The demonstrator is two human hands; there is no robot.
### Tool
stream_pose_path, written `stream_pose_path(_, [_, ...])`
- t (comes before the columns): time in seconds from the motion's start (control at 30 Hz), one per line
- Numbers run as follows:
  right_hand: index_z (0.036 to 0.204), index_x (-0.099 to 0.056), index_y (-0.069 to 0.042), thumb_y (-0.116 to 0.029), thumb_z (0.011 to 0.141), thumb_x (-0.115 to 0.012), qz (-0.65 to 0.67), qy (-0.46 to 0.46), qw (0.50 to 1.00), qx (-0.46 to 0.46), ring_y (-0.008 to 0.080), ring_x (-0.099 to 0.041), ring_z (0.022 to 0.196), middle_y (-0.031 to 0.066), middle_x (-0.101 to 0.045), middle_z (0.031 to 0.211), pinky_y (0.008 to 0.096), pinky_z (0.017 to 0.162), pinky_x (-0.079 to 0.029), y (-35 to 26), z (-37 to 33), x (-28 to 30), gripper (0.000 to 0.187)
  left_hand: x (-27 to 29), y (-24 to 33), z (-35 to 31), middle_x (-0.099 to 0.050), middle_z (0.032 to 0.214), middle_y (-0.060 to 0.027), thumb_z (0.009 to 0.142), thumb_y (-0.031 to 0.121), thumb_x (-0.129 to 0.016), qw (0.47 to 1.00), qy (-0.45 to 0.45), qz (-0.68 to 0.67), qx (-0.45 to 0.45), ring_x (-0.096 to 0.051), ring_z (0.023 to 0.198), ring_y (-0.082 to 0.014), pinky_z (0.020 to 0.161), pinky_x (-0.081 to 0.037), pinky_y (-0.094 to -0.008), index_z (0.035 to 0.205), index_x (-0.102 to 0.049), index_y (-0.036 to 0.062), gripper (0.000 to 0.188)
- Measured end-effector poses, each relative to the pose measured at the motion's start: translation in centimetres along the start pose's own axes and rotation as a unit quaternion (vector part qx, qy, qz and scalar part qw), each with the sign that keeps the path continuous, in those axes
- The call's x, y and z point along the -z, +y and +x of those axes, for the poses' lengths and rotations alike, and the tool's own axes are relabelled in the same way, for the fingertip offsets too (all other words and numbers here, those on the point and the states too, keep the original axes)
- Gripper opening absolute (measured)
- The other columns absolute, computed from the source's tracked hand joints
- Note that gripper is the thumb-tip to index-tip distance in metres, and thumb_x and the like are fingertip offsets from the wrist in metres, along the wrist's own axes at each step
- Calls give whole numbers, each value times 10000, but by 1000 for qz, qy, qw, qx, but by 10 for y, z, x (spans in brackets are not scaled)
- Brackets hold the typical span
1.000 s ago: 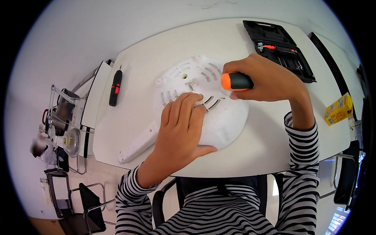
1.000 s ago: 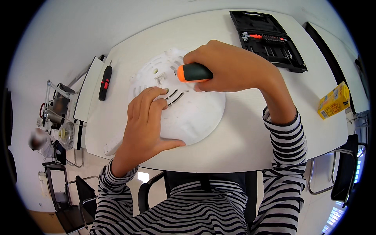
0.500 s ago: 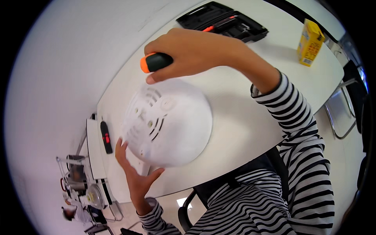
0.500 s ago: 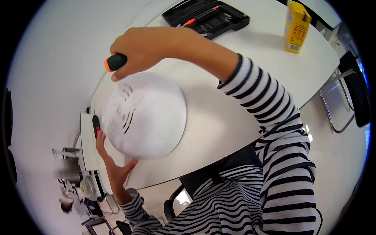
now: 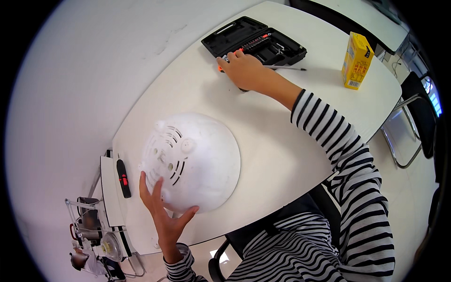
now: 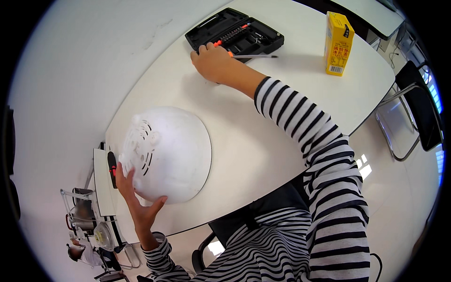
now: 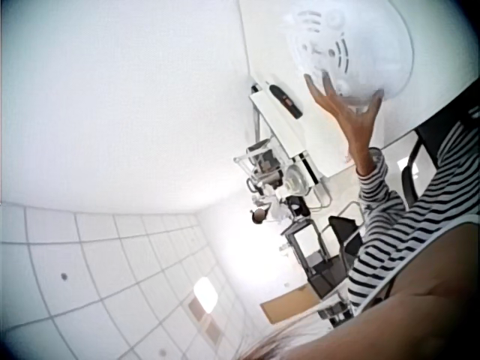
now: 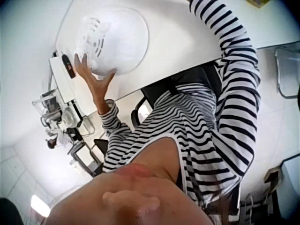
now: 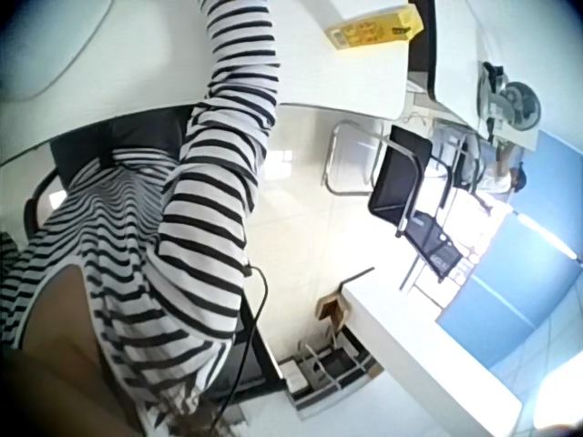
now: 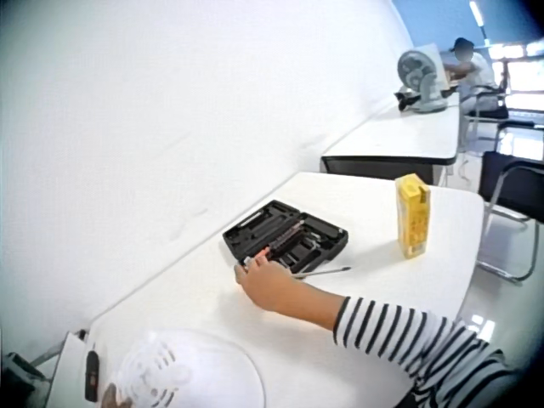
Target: The person uses a manual screwdriver to tighten screws on the base of a white circular appliance. They then place the screwdriver down and briefly handle the appliance before the clip ends.
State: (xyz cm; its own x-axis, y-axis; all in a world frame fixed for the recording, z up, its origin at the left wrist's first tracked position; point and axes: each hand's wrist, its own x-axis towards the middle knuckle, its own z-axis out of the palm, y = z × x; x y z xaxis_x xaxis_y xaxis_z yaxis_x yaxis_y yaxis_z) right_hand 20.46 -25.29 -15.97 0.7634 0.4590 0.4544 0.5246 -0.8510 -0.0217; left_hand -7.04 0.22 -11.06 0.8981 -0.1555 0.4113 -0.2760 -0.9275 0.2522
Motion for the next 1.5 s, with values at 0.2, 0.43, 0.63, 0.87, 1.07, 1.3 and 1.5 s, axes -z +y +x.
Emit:
stream_pose_path(0.2, [1382,-355,-224,-30,844,-452,70,-147,985,-57,375,-519,1071,193,-482,1168,436,888,-447,11,29,1,579,3,-5,-11,-173,1462,-207,563,347,-847,1000,6,-15,13,-213,1331,-392,1029,-289,-496,1286,-444,87,867])
stream_pose_path(0.43, [1408,-295,-252,1,813,-450,43,-118,992,-23,335,-547,1002,164,-476,1171,420,859,-450,16,17,-8,665,44,-39,-15,-311,1426,-187,700,299,-745,999,-25,27,13,-268,1328,-364,1057,-248,-477,1226,-499,35,638])
stream_pose_path(0.63, [1241,-489,-102,-75,808,-552,95,103,988,60,314,-511,1060,163,-504,1126,398,892,-434,4,5,-2,439,28,-88,46,-575,875,-77,887,222,-593,998,0,-9,62,-539,755,-146,687,-429,-279,1215,-531,41,379])
stream_pose_path(0.87, [1205,-505,-22,-258,901,-517,387,-26,921,20,275,-530,1043,149,-529,1152,360,889,-428,-55,-61,42,385,10,-85,74,-318,529,34,890,163,-583,993,2,-71,95,-281,483,-35,445,-218,-225,1083,-629,43,232])
stream_pose_path(1.07, [1307,-414,6,-359,960,-408,701,-231,626,-252,260,-491,1153,195,-469,1263,350,997,-390,-72,-109,55,503,4,-86,66,-275,575,67,897,125,-566,985,47,-135,95,-230,511,-28,460,-198,-216,1125,-618,48,246])
stream_pose_path(1.3, [1212,-447,32,-309,920,-472,764,-218,502,-341,267,-495,1106,224,-479,1153,350,942,-439,-66,-98,49,449,2,-103,-5,-155,1473,-118,509,390,-874,881,-157,-410,177,-228,1352,-264,1082,-262,-411,1459,19,101,1335])
stream_pose_path(1.5, [1159,-457,17,-306,881,-507,698,-260,549,-379,255,-506,1012,192,-471,1067,359,904,-455,-74,-76,50,429,-7,-100,-10,-310,1400,-102,340,231,-903,893,-146,-372,206,-378,1267,-265,1025,-375,-399,1443,9,107,1437])
